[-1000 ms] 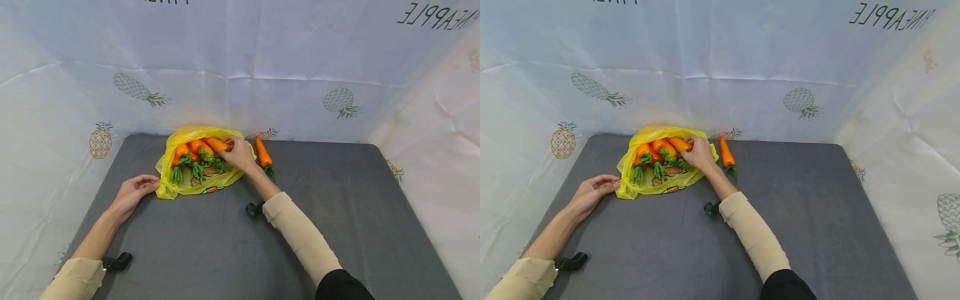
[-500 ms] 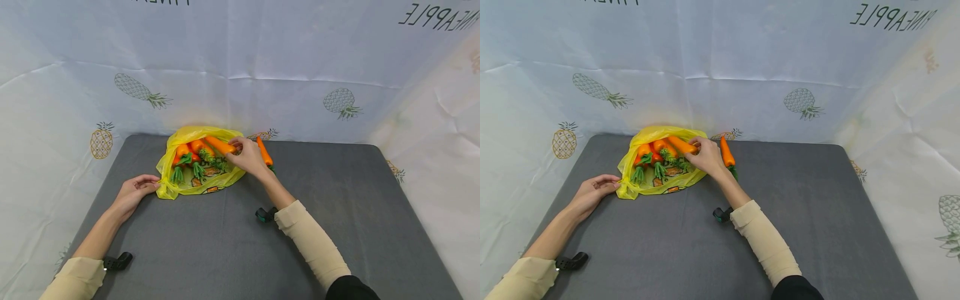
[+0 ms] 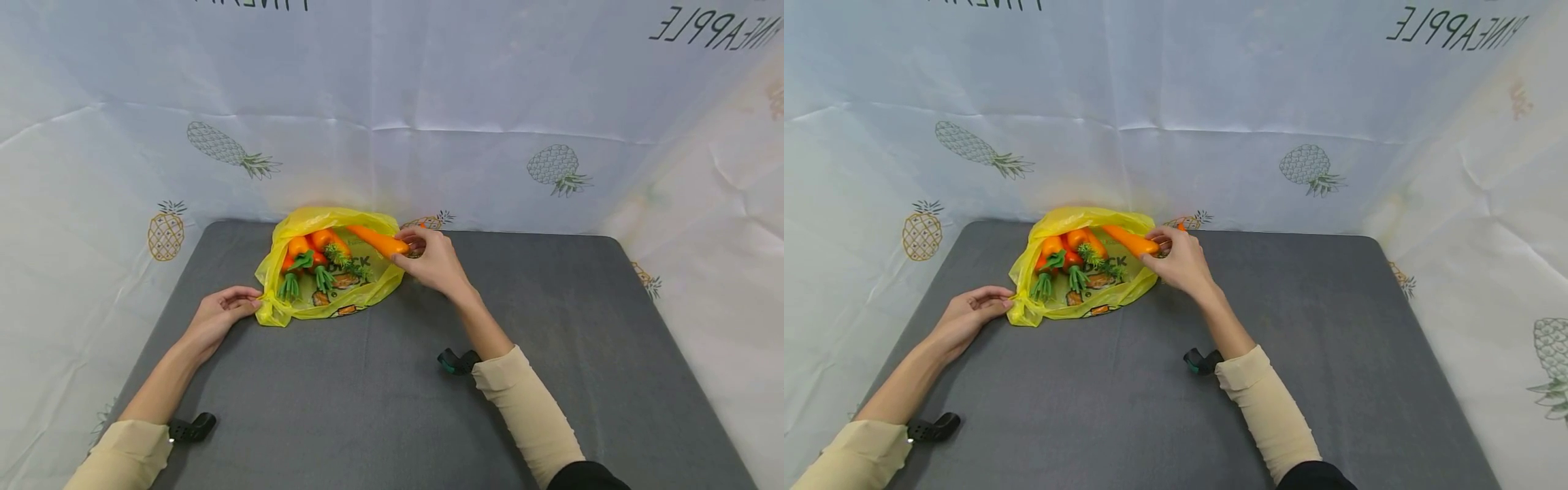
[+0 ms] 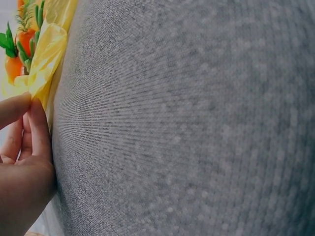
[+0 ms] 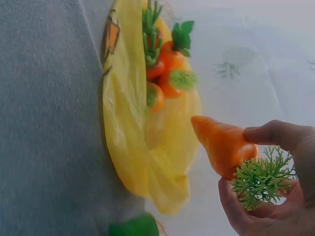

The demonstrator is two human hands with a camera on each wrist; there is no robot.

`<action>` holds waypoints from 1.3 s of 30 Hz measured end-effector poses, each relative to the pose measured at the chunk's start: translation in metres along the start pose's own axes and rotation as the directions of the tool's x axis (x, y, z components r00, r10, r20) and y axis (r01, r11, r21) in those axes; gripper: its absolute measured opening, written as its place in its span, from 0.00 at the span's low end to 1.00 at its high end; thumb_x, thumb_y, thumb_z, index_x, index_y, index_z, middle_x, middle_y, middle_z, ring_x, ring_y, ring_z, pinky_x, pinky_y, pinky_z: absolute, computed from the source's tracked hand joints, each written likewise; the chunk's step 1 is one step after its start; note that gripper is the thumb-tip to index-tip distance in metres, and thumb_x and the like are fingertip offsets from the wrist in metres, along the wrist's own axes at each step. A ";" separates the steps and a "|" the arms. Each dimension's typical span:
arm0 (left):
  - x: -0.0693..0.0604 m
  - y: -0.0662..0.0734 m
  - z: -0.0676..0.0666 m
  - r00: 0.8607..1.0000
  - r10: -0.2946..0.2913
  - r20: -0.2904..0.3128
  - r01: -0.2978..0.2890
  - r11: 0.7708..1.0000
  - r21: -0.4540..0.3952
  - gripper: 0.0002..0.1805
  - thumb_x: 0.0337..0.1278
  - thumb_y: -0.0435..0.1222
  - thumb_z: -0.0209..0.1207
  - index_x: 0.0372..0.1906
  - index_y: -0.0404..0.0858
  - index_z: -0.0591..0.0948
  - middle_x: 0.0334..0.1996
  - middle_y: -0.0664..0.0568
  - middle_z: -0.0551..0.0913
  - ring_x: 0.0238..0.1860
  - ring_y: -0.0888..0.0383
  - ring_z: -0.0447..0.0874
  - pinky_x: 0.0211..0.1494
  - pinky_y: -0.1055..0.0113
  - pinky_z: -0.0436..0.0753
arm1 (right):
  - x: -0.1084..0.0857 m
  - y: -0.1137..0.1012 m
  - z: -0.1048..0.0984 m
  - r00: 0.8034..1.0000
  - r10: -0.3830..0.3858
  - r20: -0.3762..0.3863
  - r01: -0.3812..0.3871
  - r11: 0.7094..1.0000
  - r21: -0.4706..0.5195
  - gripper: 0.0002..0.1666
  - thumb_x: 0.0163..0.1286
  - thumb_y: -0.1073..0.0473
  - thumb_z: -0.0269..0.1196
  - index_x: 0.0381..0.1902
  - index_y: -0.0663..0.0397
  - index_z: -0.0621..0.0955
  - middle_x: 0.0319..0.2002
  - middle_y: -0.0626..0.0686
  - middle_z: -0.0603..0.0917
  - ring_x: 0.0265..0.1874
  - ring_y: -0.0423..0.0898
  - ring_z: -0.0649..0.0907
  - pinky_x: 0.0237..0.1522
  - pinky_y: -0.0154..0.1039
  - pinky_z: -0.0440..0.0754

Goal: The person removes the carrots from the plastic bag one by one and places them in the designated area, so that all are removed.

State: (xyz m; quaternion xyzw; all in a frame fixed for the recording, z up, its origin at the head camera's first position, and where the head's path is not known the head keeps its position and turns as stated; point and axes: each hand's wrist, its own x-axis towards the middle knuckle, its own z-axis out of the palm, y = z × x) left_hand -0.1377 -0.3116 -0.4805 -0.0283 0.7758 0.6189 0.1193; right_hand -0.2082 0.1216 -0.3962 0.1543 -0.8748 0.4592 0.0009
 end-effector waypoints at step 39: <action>-0.001 0.001 0.003 0.999 -0.020 -0.025 0.021 0.999 0.046 0.21 0.77 0.41 0.66 0.64 0.32 0.81 0.40 0.72 0.90 0.44 0.73 0.87 0.51 0.79 0.83 | -0.030 0.083 -0.058 0.955 0.168 -0.244 -0.189 0.980 -0.066 0.24 0.73 0.56 0.72 0.62 0.61 0.85 0.56 0.68 0.90 0.52 0.64 0.89 0.58 0.61 0.87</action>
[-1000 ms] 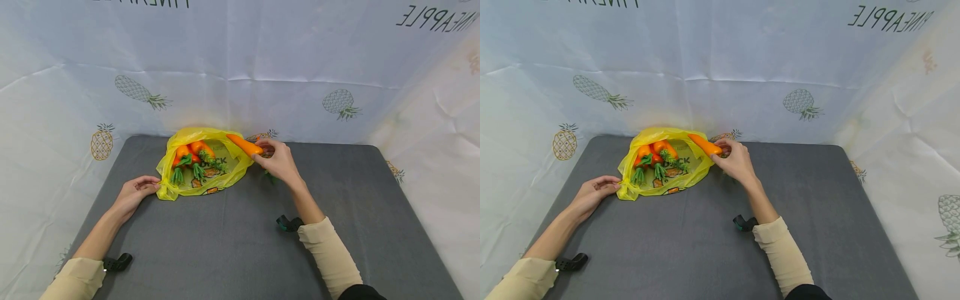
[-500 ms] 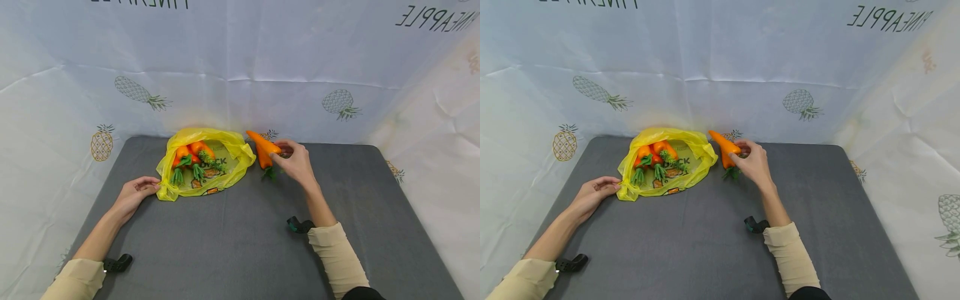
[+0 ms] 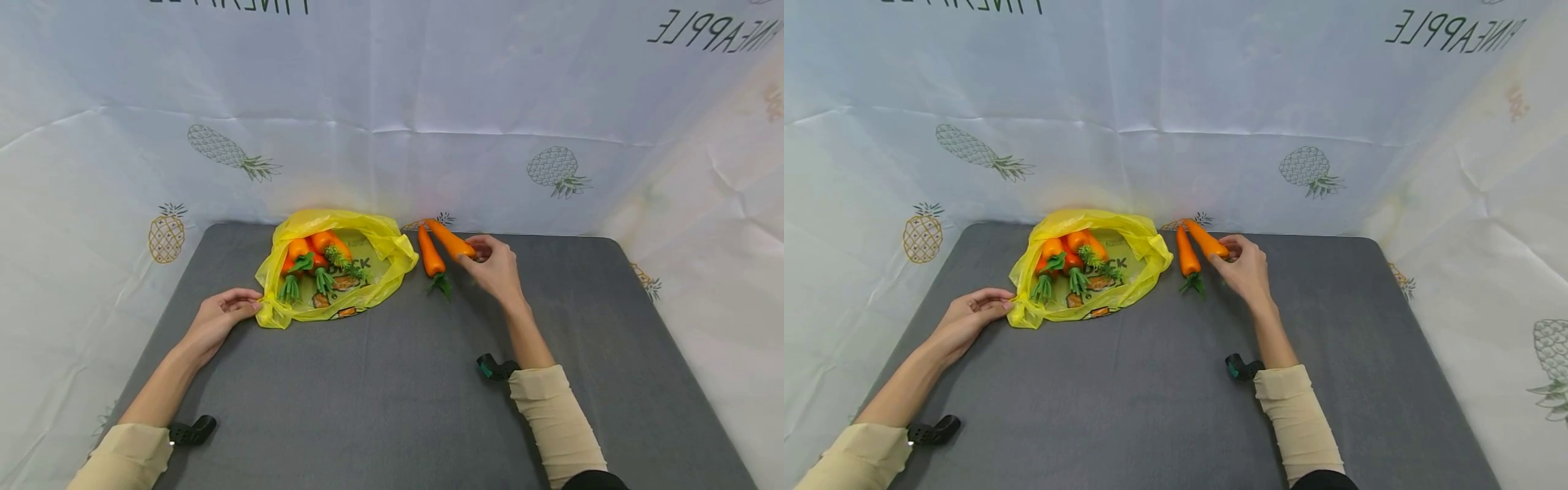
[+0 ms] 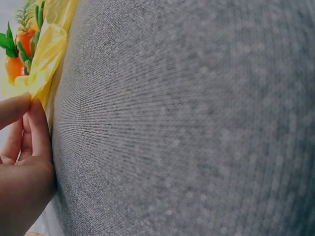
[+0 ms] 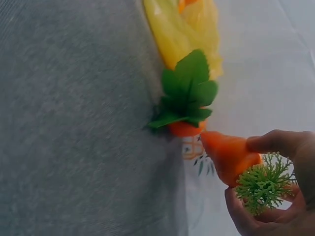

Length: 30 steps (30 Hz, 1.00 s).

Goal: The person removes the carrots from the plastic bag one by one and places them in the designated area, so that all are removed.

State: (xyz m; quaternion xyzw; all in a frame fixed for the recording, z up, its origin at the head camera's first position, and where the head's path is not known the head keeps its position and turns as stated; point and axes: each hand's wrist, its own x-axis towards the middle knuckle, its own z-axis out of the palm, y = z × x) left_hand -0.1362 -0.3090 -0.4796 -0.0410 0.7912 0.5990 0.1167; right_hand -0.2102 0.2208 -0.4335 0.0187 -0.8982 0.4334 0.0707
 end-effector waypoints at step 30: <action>0.000 0.001 0.001 1.000 0.007 0.000 -0.007 1.000 0.000 0.21 0.77 0.40 0.66 0.63 0.31 0.81 0.40 0.71 0.90 0.44 0.73 0.87 0.50 0.79 0.83 | 0.003 0.026 0.013 0.990 0.094 0.109 -0.088 0.995 -0.054 0.26 0.74 0.56 0.72 0.65 0.62 0.81 0.61 0.70 0.86 0.57 0.66 0.87 0.61 0.62 0.87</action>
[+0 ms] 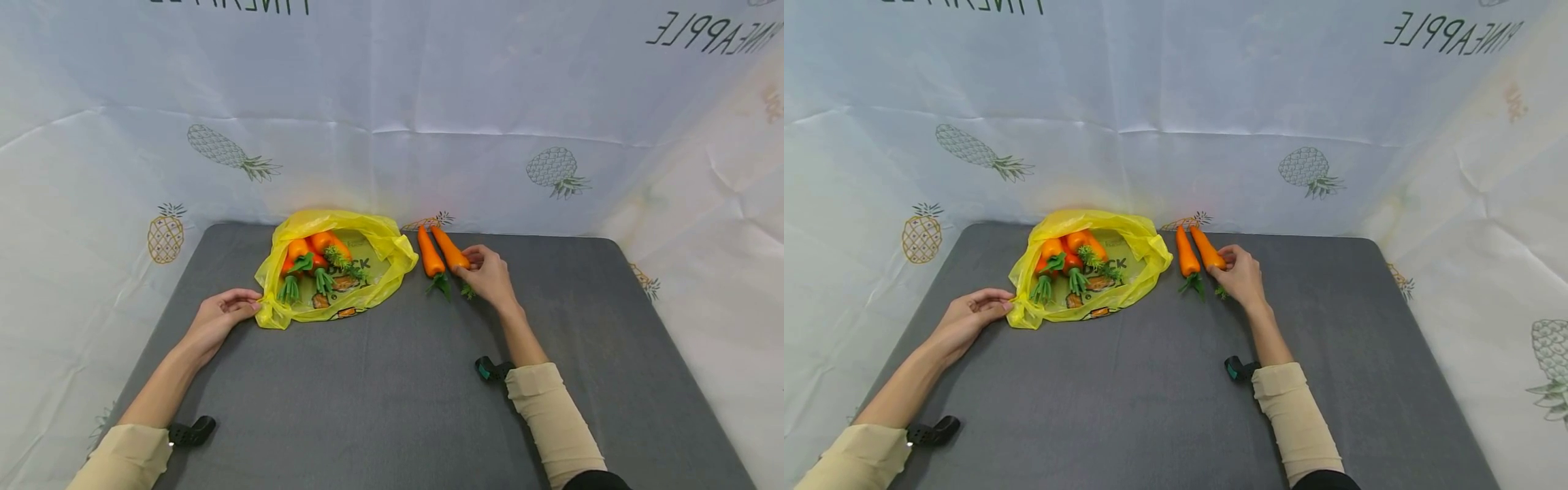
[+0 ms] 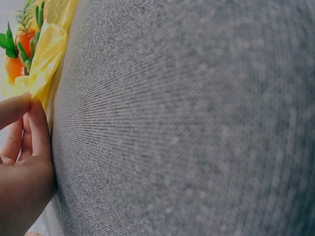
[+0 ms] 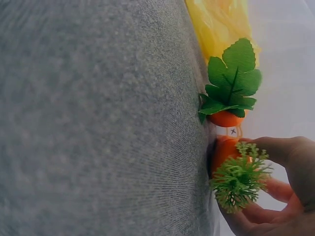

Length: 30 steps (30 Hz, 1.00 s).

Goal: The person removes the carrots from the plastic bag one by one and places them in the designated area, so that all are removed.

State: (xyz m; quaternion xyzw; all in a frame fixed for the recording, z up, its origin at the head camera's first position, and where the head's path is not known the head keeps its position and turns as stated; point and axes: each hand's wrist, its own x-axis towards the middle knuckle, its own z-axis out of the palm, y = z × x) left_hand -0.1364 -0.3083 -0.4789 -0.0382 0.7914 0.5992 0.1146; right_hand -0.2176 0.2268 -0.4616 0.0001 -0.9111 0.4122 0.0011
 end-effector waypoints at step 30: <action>0.000 0.000 0.000 1.000 -0.005 0.003 0.005 1.000 -0.007 0.20 0.77 0.40 0.66 0.63 0.32 0.81 0.40 0.72 0.90 0.44 0.73 0.87 0.50 0.79 0.84 | 0.002 -0.013 -0.004 0.997 -0.072 -0.019 0.072 0.997 0.015 0.25 0.77 0.58 0.69 0.66 0.65 0.81 0.63 0.69 0.84 0.59 0.67 0.85 0.65 0.61 0.84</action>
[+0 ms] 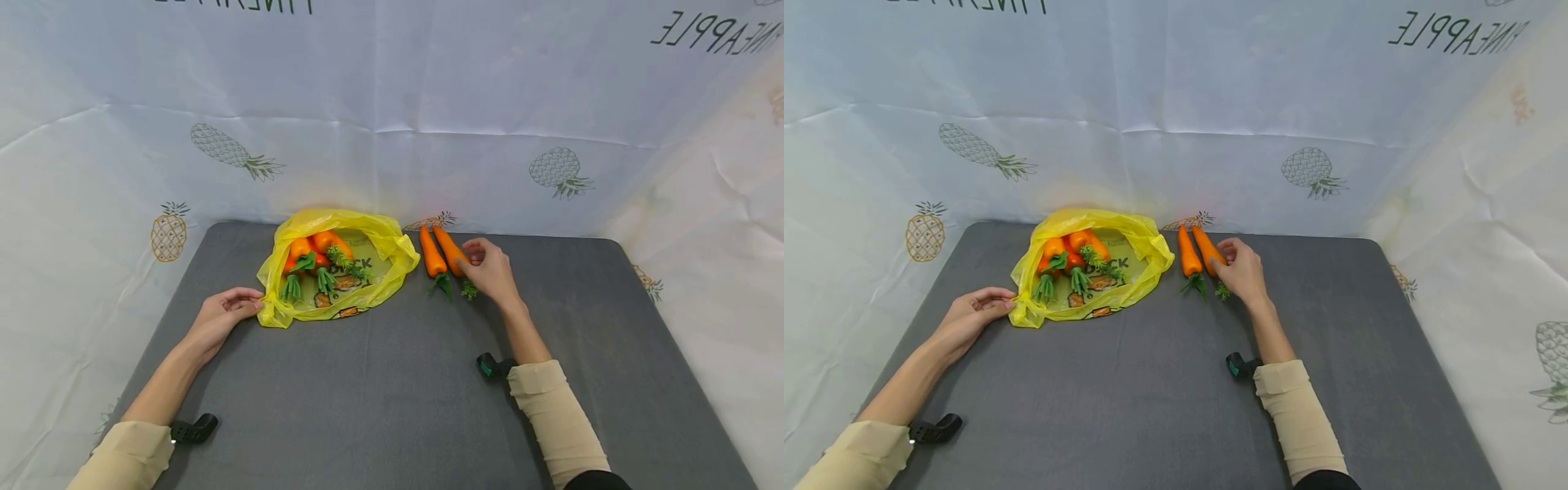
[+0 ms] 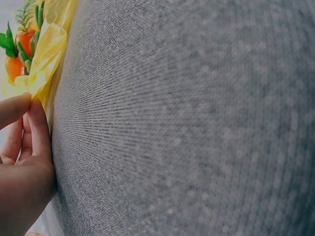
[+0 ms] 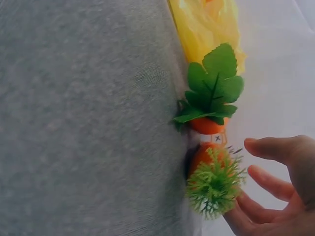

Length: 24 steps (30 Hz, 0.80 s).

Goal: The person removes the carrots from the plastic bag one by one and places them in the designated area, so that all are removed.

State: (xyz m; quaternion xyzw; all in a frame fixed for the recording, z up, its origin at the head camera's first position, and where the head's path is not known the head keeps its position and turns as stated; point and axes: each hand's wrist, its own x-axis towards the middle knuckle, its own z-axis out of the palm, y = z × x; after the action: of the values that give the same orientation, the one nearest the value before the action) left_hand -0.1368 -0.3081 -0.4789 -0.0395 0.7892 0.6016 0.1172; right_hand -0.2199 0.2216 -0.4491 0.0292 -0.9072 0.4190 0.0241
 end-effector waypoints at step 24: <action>-0.001 0.001 0.000 1.000 -0.005 -0.001 0.005 1.000 0.007 0.22 0.77 0.40 0.66 0.65 0.30 0.80 0.41 0.72 0.89 0.45 0.73 0.87 0.51 0.79 0.84 | 0.018 -0.084 0.026 0.969 -0.247 -0.020 0.248 0.967 0.058 0.21 0.77 0.57 0.71 0.61 0.63 0.82 0.58 0.66 0.86 0.59 0.66 0.86 0.67 0.59 0.85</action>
State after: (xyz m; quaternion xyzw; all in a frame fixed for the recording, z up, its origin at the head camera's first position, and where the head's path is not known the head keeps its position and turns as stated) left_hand -0.1364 -0.3078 -0.4782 -0.0414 0.7912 0.5986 0.1185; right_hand -0.2317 0.1469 -0.4005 0.1402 -0.8833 0.4400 0.0808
